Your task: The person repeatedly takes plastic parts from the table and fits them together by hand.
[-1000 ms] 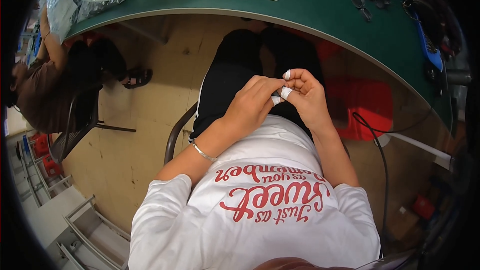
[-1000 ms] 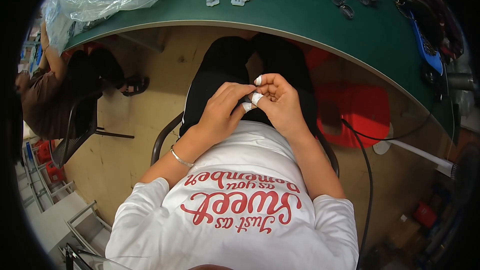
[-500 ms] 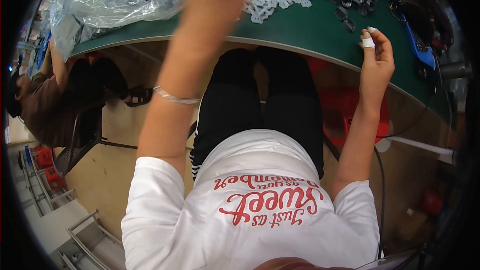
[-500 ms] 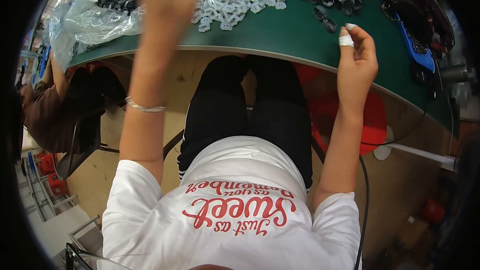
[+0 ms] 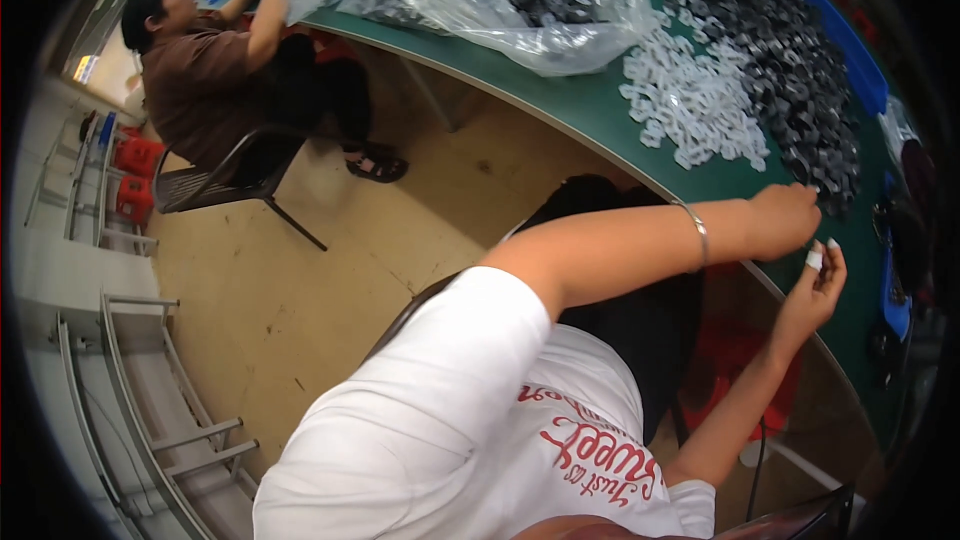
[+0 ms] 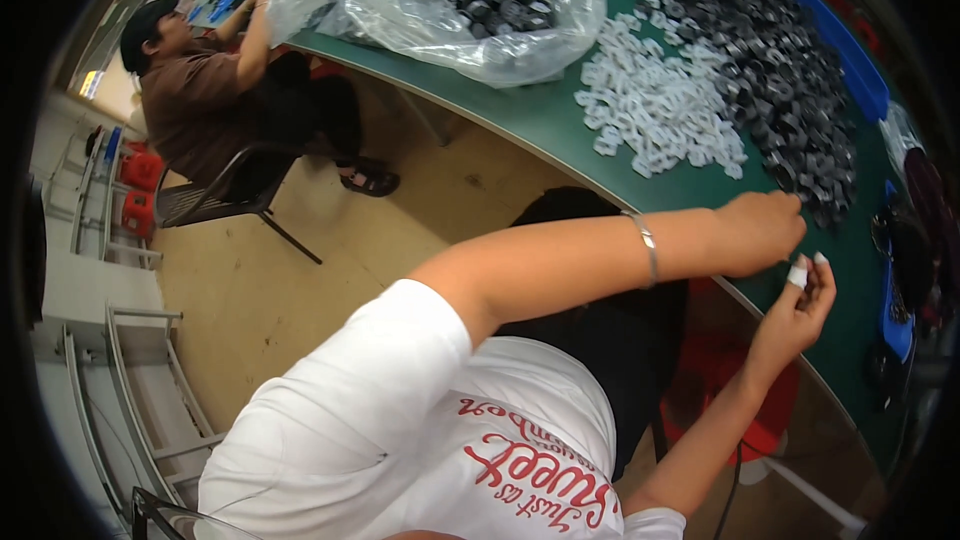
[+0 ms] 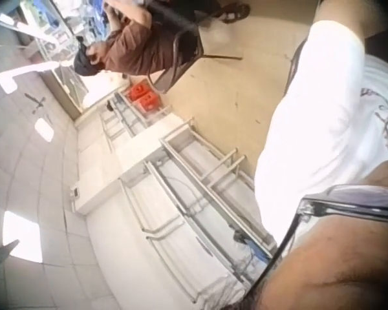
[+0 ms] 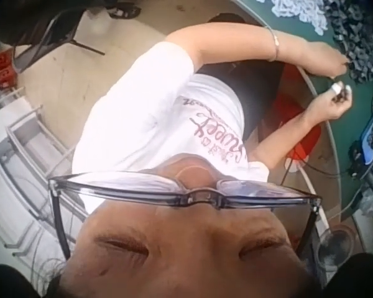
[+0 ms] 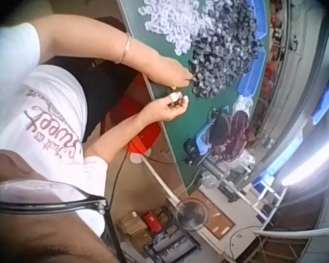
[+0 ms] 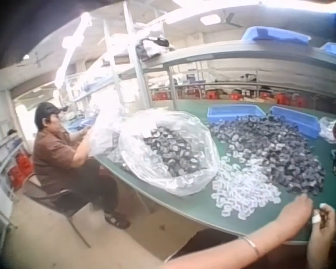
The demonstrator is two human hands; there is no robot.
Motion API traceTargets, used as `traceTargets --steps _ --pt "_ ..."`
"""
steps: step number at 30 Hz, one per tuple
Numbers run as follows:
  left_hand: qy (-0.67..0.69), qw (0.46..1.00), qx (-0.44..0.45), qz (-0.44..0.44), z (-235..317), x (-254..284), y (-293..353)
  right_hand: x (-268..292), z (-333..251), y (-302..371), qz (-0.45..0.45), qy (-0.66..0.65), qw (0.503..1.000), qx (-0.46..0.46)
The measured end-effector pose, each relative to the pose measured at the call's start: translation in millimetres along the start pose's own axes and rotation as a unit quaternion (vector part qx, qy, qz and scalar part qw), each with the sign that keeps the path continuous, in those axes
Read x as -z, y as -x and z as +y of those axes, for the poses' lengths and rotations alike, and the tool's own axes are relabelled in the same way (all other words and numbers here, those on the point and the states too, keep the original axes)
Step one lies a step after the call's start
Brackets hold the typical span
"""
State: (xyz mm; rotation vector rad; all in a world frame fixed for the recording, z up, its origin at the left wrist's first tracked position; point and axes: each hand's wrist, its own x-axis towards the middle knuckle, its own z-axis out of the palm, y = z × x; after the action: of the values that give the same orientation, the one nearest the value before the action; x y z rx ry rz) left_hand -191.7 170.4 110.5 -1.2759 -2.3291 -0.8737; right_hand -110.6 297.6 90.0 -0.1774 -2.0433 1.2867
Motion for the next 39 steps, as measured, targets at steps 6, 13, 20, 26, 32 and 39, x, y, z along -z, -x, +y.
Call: traceTargets --steps 6,13,20,26,32,39 --pt "0.328 0.934 0.130 0.061 42 57 74 -12 -14 -18 -0.083 -0.136 0.984 -0.077" --pt "0.624 0.610 0.487 -0.048 72 66 172 -74 -56 -35 -0.190 0.016 0.981 0.021" --pt "0.672 0.483 0.558 0.063 61 65 218 -88 -56 -39 -0.190 0.286 0.937 0.057" --pt "0.653 0.500 0.561 0.095 56 68 226 -70 -64 -14 -0.171 -0.102 0.980 0.011" --pt "0.611 0.532 0.577 0.107 53 58 234 -32 -94 92 -0.342 -0.246 0.880 -0.221" --pt "0.652 0.489 0.566 0.125 59 52 233 -41 -44 154 -0.334 -0.109 0.906 -0.237"
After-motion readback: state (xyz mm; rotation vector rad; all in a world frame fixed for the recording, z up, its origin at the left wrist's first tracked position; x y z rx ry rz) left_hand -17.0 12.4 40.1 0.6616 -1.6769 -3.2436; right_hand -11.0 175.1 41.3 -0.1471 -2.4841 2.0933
